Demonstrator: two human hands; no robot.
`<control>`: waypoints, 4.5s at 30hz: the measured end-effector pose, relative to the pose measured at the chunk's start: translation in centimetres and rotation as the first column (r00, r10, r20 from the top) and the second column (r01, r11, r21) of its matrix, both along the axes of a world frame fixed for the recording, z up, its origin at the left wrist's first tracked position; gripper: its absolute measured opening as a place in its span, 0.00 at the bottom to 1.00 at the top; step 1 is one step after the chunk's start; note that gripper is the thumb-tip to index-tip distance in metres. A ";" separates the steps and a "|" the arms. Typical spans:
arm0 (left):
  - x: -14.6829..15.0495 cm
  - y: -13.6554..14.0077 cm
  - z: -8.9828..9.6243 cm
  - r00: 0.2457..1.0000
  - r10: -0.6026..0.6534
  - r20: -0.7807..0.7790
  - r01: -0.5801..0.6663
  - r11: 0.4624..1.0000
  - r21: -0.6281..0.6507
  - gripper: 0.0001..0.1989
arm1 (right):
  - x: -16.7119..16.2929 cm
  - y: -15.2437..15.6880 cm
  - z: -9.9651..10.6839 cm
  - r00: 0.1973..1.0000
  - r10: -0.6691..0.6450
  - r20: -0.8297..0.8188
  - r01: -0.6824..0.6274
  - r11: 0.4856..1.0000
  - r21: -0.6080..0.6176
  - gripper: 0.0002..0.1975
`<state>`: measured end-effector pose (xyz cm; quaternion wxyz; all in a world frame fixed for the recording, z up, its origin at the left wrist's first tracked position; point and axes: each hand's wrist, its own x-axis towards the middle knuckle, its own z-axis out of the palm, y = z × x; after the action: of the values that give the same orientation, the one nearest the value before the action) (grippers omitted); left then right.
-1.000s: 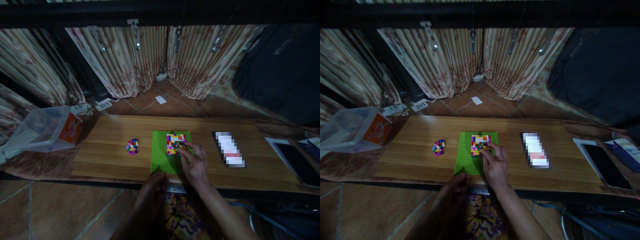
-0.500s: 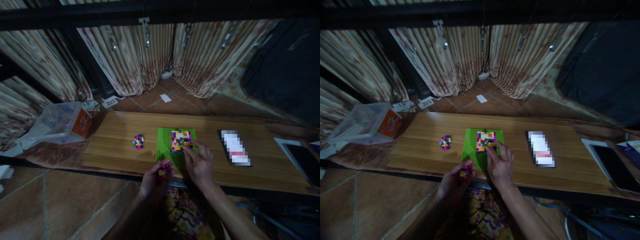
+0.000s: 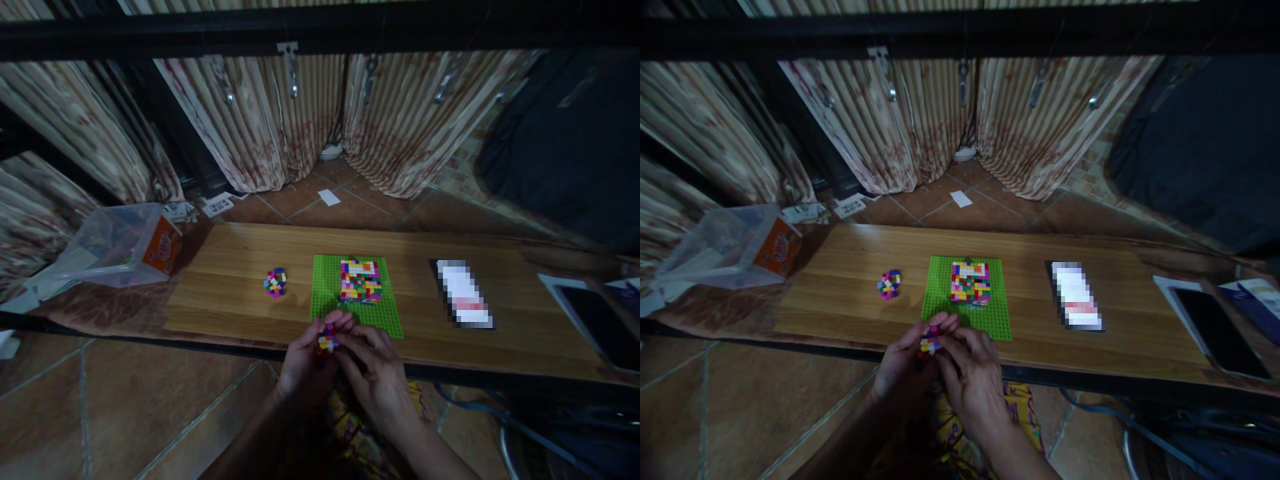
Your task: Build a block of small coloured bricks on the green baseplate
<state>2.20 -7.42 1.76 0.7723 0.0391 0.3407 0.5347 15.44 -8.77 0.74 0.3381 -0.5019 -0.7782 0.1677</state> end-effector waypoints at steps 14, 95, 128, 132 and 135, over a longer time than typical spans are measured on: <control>0.4 -0.1 -1.1 0.997 -0.024 0.068 0.036 0.982 -0.188 0.12 | -0.2 0.7 1.4 0.999 0.020 -0.050 -0.025 0.994 -0.105 0.08; 0.2 -0.2 -1.7 0.967 0.000 -0.255 -0.024 0.996 -0.091 0.14 | 0.6 2.8 0.7 0.994 -0.081 -0.079 0.083 0.996 0.027 0.15; -1.5 -0.2 -2.9 0.944 -0.110 -0.312 0.047 0.978 -0.202 0.17 | 1.3 2.1 0.6 0.899 -0.167 -0.406 -0.013 0.914 -0.406 0.12; -1.4 -0.3 -3.0 0.947 -0.091 -0.307 0.030 0.980 -0.197 0.17 | 1.7 3.4 0.7 0.919 -0.163 -0.360 0.059 0.957 -0.283 0.11; -1.4 -0.3 -2.8 0.950 -0.106 -0.293 0.051 0.981 -0.189 0.18 | 1.5 4.9 0.8 0.934 -0.143 -0.327 0.101 0.985 -0.141 0.10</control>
<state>0.81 -7.71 -1.09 0.7324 0.0643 0.4993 0.4584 16.96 -3.92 1.50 0.4442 -0.5331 -0.6648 0.2767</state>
